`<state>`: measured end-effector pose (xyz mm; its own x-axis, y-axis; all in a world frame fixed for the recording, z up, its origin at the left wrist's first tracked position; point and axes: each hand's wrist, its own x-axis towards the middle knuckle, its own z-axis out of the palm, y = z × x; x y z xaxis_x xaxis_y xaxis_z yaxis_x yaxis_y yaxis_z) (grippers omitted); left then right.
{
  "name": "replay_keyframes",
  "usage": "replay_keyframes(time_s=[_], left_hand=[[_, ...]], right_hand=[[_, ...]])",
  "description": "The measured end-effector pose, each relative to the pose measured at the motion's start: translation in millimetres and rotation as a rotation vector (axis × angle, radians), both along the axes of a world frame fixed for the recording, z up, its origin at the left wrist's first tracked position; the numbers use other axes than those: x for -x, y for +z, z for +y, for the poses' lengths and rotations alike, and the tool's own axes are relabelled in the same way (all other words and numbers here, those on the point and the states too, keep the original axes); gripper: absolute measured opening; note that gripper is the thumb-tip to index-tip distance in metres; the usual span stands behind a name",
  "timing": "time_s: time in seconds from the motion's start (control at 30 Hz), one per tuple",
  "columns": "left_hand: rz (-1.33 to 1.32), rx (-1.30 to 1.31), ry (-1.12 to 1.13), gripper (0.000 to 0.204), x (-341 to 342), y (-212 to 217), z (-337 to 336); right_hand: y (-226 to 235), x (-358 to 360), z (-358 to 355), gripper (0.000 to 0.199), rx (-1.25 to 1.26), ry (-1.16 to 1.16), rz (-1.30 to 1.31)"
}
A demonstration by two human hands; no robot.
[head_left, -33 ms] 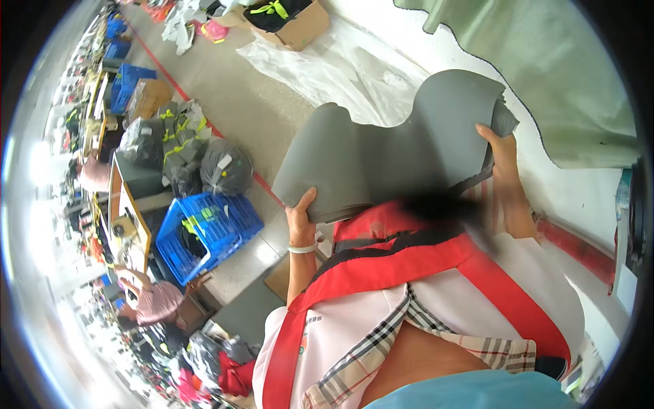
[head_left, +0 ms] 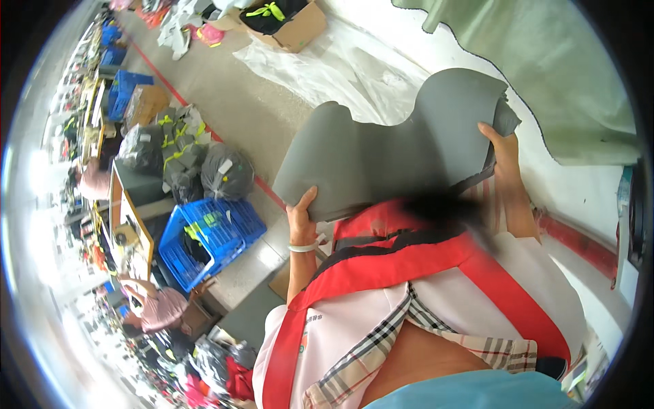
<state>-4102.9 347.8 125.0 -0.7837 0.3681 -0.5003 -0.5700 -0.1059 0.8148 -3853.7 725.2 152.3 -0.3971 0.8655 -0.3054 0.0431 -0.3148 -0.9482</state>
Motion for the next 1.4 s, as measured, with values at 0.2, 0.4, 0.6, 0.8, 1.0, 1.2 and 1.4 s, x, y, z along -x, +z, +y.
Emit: replay_keyframes(time_s=[0.2, 0.4, 0.6, 0.8, 1.0, 1.2, 1.4], left_hand=[[-0.005, -0.035, -0.238, 0.046, 145.4, -23.6, 52.2], [-0.082, 0.048, -0.434, 0.044, 264.3, -31.6, 121.0], [-0.013, 0.08, -0.549, 0.043, 346.0, -40.2, 206.9], [-0.133, 0.183, -0.633, 0.049, 428.4, -83.9, 301.6], [-0.127, 0.211, -0.729, 0.052, 503.9, -180.5, 398.4], [-0.063, 0.222, -0.835, 0.055, 575.8, -306.3, 502.7], [-0.037, 0.221, -0.89, 0.047, 632.2, -421.2, 566.5]], right_hand=[[6.1, 66.5, -20.7, 0.058, 0.015, -0.263, -0.04], [-8.2, 106.8, -30.1, 0.059, 0.088, -0.492, -0.166], [-75.6, 143.8, 14.4, 0.062, 0.099, -0.629, -0.077], [-140.6, 198.5, 79.7, 0.065, 0.092, -0.717, -0.079], [-212.6, 251.7, 135.7, 0.063, 0.164, -0.79, -0.156], [-336.4, 305.1, 187.3, 0.062, 0.079, -0.896, -0.309], [-494.8, 326.1, 208.0, 0.062, 0.112, -0.976, -0.18]])
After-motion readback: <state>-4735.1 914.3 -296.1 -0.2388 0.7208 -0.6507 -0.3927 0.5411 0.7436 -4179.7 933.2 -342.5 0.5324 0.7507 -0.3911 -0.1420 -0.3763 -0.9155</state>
